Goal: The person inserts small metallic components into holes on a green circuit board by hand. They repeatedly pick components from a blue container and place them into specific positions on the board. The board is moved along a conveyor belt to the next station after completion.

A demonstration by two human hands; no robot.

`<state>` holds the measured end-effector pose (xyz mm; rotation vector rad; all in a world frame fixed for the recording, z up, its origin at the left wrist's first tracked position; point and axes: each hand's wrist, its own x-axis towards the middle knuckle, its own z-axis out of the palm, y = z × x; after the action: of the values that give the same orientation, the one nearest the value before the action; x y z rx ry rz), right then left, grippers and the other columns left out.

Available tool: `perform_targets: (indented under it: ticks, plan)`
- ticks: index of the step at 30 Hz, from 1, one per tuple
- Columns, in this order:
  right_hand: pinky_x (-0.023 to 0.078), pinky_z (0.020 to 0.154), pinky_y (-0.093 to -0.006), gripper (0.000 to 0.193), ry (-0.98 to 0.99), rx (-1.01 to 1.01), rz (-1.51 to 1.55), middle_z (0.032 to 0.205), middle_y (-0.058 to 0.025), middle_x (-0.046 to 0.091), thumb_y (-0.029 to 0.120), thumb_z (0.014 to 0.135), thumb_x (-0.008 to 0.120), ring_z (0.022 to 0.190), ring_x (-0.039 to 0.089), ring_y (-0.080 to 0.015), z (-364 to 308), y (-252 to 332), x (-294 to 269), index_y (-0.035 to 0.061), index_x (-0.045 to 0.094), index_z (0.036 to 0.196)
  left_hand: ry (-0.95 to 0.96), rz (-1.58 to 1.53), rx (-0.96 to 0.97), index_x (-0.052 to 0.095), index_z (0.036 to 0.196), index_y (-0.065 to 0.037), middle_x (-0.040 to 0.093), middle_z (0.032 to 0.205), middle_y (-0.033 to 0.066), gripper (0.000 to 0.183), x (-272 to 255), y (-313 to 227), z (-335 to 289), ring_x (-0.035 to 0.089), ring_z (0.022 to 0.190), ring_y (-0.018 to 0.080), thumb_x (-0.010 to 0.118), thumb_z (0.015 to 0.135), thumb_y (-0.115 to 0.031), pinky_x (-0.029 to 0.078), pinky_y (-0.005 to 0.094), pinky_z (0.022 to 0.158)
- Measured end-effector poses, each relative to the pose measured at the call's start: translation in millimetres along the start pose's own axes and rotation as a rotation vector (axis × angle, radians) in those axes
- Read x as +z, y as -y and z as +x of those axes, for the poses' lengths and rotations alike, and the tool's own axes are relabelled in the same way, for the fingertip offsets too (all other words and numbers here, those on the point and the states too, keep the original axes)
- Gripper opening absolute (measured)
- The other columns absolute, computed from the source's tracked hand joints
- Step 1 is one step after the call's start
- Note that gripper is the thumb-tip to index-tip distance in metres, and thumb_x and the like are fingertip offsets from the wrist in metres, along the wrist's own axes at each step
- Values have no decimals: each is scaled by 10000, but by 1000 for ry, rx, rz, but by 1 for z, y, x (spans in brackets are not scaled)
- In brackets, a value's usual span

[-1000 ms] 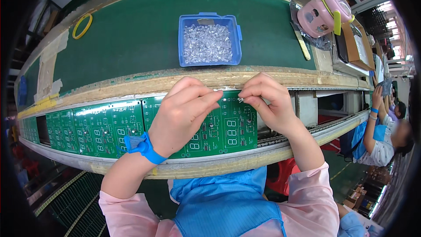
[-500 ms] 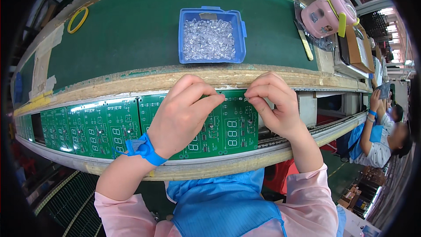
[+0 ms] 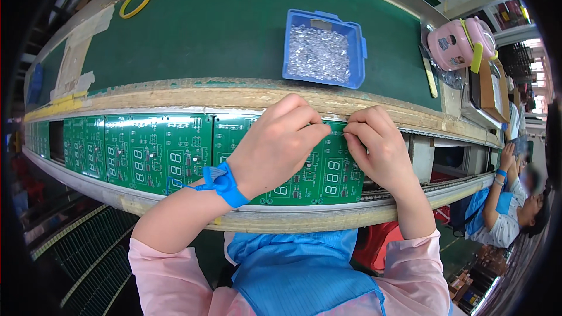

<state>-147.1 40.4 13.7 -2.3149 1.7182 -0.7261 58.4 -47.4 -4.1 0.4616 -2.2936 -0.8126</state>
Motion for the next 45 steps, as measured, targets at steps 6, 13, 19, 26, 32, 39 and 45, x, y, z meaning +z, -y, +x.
perform_targets:
  ticks: [6,13,19,26,32,39,45]
  plan:
    - [510,757,-375,149,23,-11,-52,936,-100,594,-9,747,718,867,588,-284,0,1,3,-2,632,869,-19,9,31,705,930,-1,628,885,94,224,2,2,-2,597,876,276,716,713,51,517,367,764]
    - [510,766,-373,157,45,-14,-70,951,-101,590,-4,746,722,881,584,-281,0,4,1,-2,634,876,-21,7,37,711,931,-2,629,882,91,223,2,2,-4,595,870,270,712,715,50,517,365,766]
    - [510,771,-372,166,49,-17,-98,953,-94,588,-2,737,722,892,585,-274,-1,2,-1,2,630,875,-3,5,35,713,938,-1,629,892,88,231,6,2,-1,592,881,265,711,714,56,519,362,771]
    - [504,756,-380,205,124,-20,-238,951,-91,585,-4,699,697,921,591,-264,7,14,-2,13,617,886,-15,61,60,708,929,-6,631,890,85,238,9,4,-3,593,888,263,692,692,14,514,358,807]
    - [493,737,-407,130,-25,15,-175,912,-131,601,-39,729,687,849,594,-316,1,22,6,-25,639,850,-53,136,112,629,759,-17,579,826,97,69,15,6,-11,564,891,275,636,702,-56,499,362,809]
    - [470,797,-410,140,-49,88,-18,956,-162,571,-78,771,643,904,563,-335,-15,10,13,-83,628,910,-135,67,100,643,745,-8,572,828,102,55,32,13,-10,550,894,295,667,715,-47,495,373,794]
    - [461,793,-416,157,-62,98,14,960,-159,563,-57,777,648,914,556,-336,-15,6,12,-80,620,930,-121,-2,73,649,780,-5,586,856,108,68,36,18,-5,544,921,301,680,721,-21,496,386,808]
